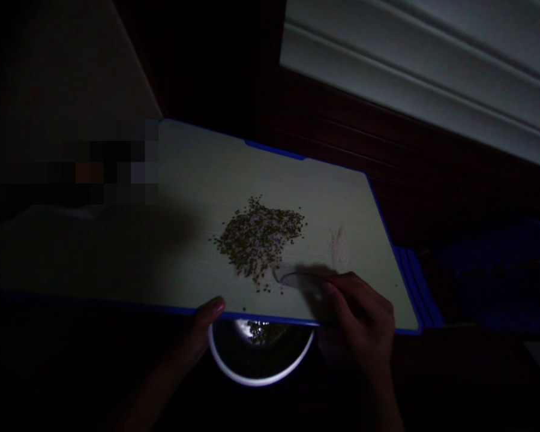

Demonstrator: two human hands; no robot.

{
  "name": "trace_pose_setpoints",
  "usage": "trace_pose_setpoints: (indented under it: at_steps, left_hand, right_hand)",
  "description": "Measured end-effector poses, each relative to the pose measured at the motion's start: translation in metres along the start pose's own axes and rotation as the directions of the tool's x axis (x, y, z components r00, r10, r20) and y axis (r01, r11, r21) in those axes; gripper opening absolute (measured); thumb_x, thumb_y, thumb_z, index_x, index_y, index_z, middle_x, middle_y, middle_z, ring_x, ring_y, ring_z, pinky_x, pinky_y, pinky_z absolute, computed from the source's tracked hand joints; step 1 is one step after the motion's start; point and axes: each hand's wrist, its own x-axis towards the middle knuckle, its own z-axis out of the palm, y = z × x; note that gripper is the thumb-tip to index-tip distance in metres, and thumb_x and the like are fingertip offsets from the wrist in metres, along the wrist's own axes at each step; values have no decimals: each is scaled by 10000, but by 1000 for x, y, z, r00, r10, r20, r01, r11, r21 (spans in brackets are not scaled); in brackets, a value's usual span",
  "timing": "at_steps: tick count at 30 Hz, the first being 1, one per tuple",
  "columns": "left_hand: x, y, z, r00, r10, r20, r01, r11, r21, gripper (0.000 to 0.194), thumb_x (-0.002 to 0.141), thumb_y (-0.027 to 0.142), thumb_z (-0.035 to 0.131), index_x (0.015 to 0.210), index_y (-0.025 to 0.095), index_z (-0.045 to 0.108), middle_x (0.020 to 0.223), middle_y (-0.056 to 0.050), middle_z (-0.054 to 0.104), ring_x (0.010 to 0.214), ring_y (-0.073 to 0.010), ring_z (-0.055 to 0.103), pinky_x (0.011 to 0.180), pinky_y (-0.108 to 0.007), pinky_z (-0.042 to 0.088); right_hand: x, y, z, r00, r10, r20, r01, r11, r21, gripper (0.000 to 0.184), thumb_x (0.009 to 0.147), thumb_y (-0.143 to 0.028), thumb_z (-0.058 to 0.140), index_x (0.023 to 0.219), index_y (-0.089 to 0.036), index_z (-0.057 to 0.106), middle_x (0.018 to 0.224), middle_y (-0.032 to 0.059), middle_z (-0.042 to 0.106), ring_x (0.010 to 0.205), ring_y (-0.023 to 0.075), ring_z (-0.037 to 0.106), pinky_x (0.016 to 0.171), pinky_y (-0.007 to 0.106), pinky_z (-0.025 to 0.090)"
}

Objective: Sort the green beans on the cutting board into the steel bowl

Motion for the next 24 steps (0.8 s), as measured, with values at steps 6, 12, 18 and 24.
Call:
trace_pose_setpoints:
  at_steps: [6,12,18,24]
  left_hand:
    - [-1,7,4,999,-22,-42,20,999,-45,453,654,685,717,726,238,724,925,-112,828,1165,-456,662,1063,-556,466]
    - [-5,14,10,1000,10,15,-9,997,-79,416,722,662,687,684,247,701,834,-86,805,1056,-414,690,1049,-522,458]
    - [-2,9,6,1000,-7,-15,6,998,-56,422,656,672,719,682,251,694,871,-100,816,1091,-422,688,1025,-514,487]
    - [-1,0,1,990,-90,-107,79,992,-100,400,652,619,757,744,232,713,891,-107,817,1134,-426,683,979,-523,522]
  right_hand:
    - [-2,3,1,999,16,-42,-14,999,49,69,897,-211,743,907,-267,782,862,-8,773,766,166,712,656,274,556]
    - [-1,2,0,1000,13,20,-14,998,58,93,913,-196,736,928,-279,775,874,-25,764,783,142,697,684,253,533]
    - [-4,4,0,999,35,-29,-31,993,110,89,897,-188,747,882,-274,763,843,-31,744,767,133,680,649,241,515]
    - [-4,6,0,999,39,13,-40,994,105,82,903,-198,733,885,-272,764,828,-23,740,743,134,679,624,244,508]
